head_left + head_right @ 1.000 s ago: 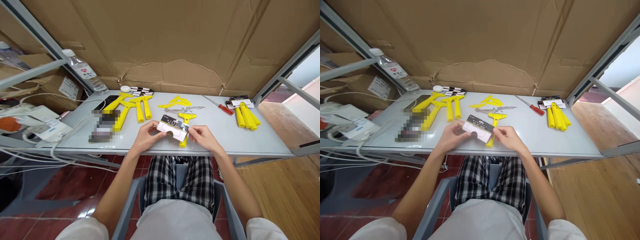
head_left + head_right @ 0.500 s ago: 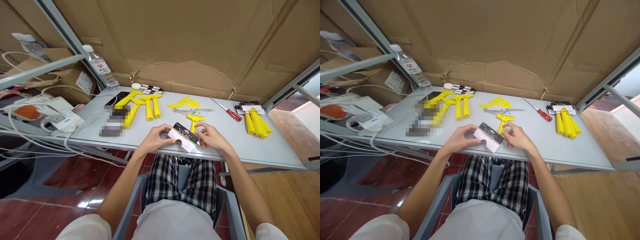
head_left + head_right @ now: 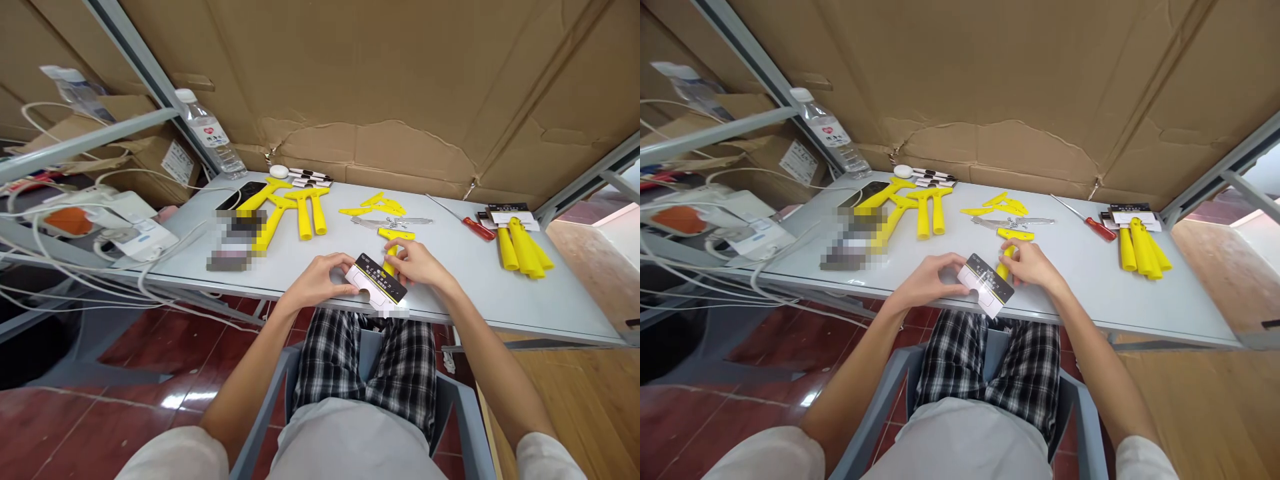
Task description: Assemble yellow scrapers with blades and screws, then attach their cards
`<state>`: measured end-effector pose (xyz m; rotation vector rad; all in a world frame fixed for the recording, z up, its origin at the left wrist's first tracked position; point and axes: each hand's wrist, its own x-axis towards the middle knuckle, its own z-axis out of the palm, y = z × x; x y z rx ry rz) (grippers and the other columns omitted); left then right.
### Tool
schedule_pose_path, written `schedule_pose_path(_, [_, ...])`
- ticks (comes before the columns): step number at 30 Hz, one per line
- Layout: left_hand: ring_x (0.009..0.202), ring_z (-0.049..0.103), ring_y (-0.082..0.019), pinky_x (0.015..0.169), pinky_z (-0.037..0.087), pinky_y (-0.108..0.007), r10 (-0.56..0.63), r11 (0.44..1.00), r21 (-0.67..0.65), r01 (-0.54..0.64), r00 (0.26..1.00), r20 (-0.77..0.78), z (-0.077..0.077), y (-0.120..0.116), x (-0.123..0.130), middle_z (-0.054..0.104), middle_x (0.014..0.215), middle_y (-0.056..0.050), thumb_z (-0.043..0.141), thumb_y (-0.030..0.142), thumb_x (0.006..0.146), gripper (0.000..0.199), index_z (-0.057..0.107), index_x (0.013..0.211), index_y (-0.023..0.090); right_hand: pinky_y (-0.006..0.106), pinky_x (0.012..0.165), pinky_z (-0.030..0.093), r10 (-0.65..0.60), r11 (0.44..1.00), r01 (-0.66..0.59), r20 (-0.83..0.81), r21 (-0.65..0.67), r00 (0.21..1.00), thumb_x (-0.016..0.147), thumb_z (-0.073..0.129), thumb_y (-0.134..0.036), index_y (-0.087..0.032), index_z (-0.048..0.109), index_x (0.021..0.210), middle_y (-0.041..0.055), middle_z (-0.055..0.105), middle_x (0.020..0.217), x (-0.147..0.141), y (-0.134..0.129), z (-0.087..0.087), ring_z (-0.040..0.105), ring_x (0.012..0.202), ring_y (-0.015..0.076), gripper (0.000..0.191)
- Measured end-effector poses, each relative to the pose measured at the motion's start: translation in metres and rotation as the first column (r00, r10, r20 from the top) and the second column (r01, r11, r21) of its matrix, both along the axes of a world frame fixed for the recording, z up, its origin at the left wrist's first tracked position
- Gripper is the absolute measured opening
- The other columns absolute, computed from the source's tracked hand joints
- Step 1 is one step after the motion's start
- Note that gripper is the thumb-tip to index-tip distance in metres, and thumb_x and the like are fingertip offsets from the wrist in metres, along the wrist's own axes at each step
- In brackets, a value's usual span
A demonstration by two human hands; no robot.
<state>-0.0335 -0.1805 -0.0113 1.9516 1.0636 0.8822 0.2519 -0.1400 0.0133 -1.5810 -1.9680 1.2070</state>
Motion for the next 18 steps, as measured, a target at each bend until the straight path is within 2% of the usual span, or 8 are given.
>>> schedule_pose_path(6, [0.092, 0.074, -0.022, 0.089, 0.057, -0.034, -0.004, 1.0, 0.014, 0.004, 1.0, 0.002, 0.001, -0.001, 0.0, 0.081, 0.1, -0.003, 0.098, 0.042, 0.079, 0.042, 0.08, 0.11, 0.02, 0.023, 0.037, 0.051, -0.009, 1.0, 0.01, -0.057, 0.015, 0.998, 0.105, 0.066, -0.034, -0.021, 0.068, 0.116, 0.0007, 0.075, 0.068, 0.0, 0.009, -0.01, 0.067, 0.043, 0.016, 0.016])
schedule_pose_path(12, [0.088, 0.071, -0.021, 0.091, 0.054, -0.035, -0.127, 0.992, -0.025, 0.126, 0.992, -0.021, 0.007, -0.001, -0.005, 0.078, 0.089, -0.001, 0.101, 0.047, 0.074, 0.042, 0.081, 0.101, 0.021, 0.024, 0.036, 0.052, 0.0, 1.0, -0.001, -0.124, -0.005, 0.992, 0.105, 0.068, -0.037, -0.021, 0.066, 0.112, 0.0013, 0.074, 0.067, 0.002, 0.014, -0.014, 0.069, 0.045, 0.0181, 0.018])
schedule_pose_path(18, [0.094, 0.071, -0.023, 0.097, 0.053, -0.038, -0.206, 0.977, -0.06, 0.205, 0.978, -0.015, 0.008, 0.001, -0.011, 0.076, 0.087, -0.003, 0.102, 0.053, 0.071, 0.046, 0.08, 0.097, 0.021, 0.025, 0.037, 0.054, -0.023, 1.0, 0.02, -0.156, -0.019, 0.988, 0.103, 0.072, -0.039, -0.021, 0.066, 0.112, 0.0008, 0.073, 0.066, 0.003, 0.015, -0.014, 0.07, 0.046, 0.0192, 0.02])
